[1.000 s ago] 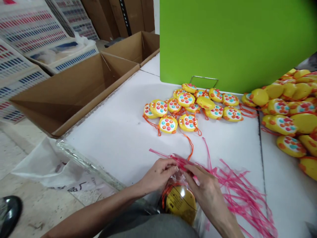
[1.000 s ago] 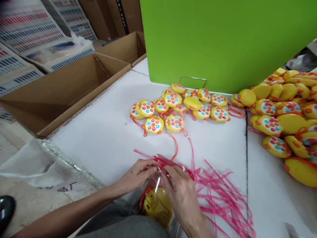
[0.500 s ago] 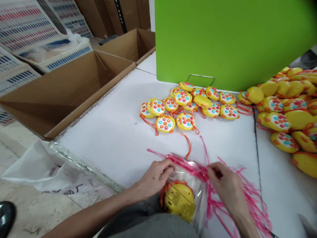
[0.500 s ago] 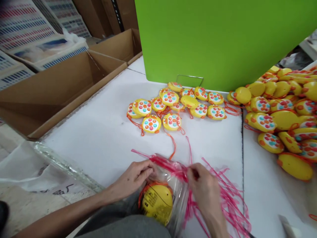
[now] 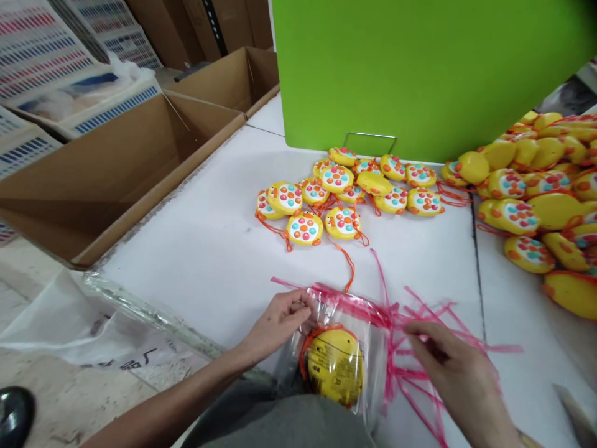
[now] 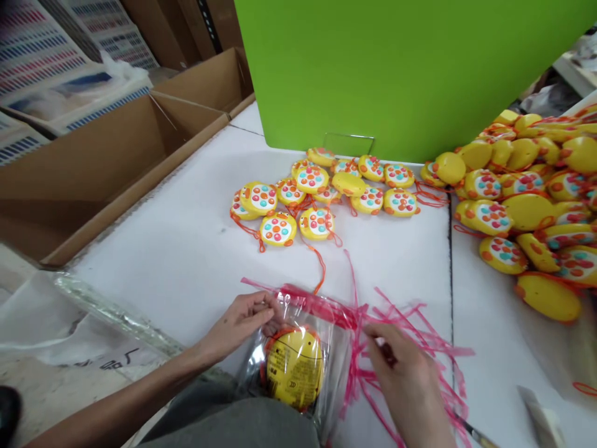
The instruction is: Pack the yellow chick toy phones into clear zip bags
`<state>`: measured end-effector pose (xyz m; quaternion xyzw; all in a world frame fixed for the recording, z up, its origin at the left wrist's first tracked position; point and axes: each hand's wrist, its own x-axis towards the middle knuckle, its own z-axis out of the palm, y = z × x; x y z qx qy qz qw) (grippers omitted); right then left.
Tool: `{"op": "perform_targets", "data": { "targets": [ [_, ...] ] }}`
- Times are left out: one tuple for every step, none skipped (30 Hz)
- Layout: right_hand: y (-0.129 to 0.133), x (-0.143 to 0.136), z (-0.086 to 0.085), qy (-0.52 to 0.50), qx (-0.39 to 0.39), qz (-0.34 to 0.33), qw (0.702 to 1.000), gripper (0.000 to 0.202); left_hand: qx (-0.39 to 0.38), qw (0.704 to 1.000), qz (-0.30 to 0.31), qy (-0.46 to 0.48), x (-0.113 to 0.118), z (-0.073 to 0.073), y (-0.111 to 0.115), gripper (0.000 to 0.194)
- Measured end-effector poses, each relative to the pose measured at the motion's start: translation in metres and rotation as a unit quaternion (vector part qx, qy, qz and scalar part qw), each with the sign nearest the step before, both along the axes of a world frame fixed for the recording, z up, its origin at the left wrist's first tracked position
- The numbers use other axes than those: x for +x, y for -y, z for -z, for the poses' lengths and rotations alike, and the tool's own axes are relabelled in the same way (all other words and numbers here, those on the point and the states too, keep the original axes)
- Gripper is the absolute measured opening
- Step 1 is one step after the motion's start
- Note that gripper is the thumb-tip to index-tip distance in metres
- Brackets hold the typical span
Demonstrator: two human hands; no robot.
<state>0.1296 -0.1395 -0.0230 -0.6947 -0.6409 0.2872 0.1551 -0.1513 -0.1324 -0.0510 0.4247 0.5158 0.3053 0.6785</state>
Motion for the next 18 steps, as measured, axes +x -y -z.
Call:
{"op": "perform_targets", "data": {
  "targets": [
    [-0.005,-0.014,0.002,-0.043,-0.04,-0.021,0.998,0.026,-0.001,1.0,-0.003,-0.001,0.0,0.0,0.0,0.012],
    [-0.01,-0.025,0.005,-0.079,-0.076,-0.043,0.993,0.027,-0.002,1.0,-0.005,-0.002,0.0,-0.001,0.0,0.012],
    [-0.015,-0.033,0.008,-0.111,-0.104,-0.066,0.986,0.028,-0.002,1.0,-0.008,-0.002,0.0,-0.001,0.0,0.011],
    [-0.019,-0.038,0.013,-0.142,-0.124,-0.085,0.978,0.027,0.0,1.0,-0.01,-0.002,0.0,-0.002,0.0,0.011],
    [-0.022,-0.041,0.017,-0.17,-0.138,-0.095,0.971,0.025,0.001,1.0,-0.011,-0.001,0.0,-0.002,0.001,0.011],
    [-0.024,-0.042,0.021,-0.194,-0.149,-0.096,0.965,0.024,0.0,1.0,-0.013,0.002,-0.001,-0.002,0.002,0.012],
    [-0.024,-0.041,0.025,-0.214,-0.156,-0.092,0.96,0.023,-0.004,1.0,-0.019,0.009,-0.001,-0.001,0.003,0.013],
    [-0.024,-0.039,0.028,-0.232,-0.155,-0.084,0.956,0.023,-0.013,0.999,-0.026,0.019,-0.002,-0.001,0.003,0.013],
    [-0.022,-0.036,0.03,-0.247,-0.15,-0.076,0.954,0.022,-0.023,0.999,-0.034,0.031,-0.003,0.0,0.004,0.014],
    [-0.02,-0.034,0.031,-0.257,-0.143,-0.071,0.953,0.021,-0.034,0.998,-0.041,0.043,-0.004,0.001,0.005,0.014],
    [-0.017,-0.032,0.031,-0.262,-0.136,-0.069,0.953,0.019,-0.043,0.997,-0.045,0.055,-0.004,0.002,0.005,0.015],
    [-0.014,-0.031,0.03,-0.263,-0.133,-0.066,0.953,0.018,-0.048,0.996,-0.047,0.063,-0.005,0.003,0.005,0.015],
    [-0.012,-0.03,0.029,-0.261,-0.133,-0.063,0.954,0.018,-0.048,0.995,-0.048,0.066,-0.006,0.005,0.005,0.014],
    [-0.009,-0.031,0.027,-0.254,-0.135,-0.058,0.956,0.018,-0.046,0.995,-0.051,0.066,-0.007,0.005,0.004,0.01],
    [-0.007,-0.032,0.026,-0.244,-0.136,-0.053,0.959,0.018,-0.046,0.995,-0.056,0.065,-0.007,0.006,0.004,0.006],
    [-0.005,-0.033,0.024,-0.229,-0.136,-0.051,0.962,0.018,-0.047,0.995,-0.063,0.065,-0.006,0.007,0.003,0.006],
    [-0.004,-0.035,0.023,-0.213,-0.135,-0.055,0.966,0.019,-0.047,0.994,-0.07,0.064,-0.006,0.007,0.003,0.01],
    [-0.003,-0.036,0.022,-0.195,-0.131,-0.064,0.97,0.02,-0.046,0.994,-0.076,0.063,-0.005,0.007,0.002,0.013]
  ]
}}
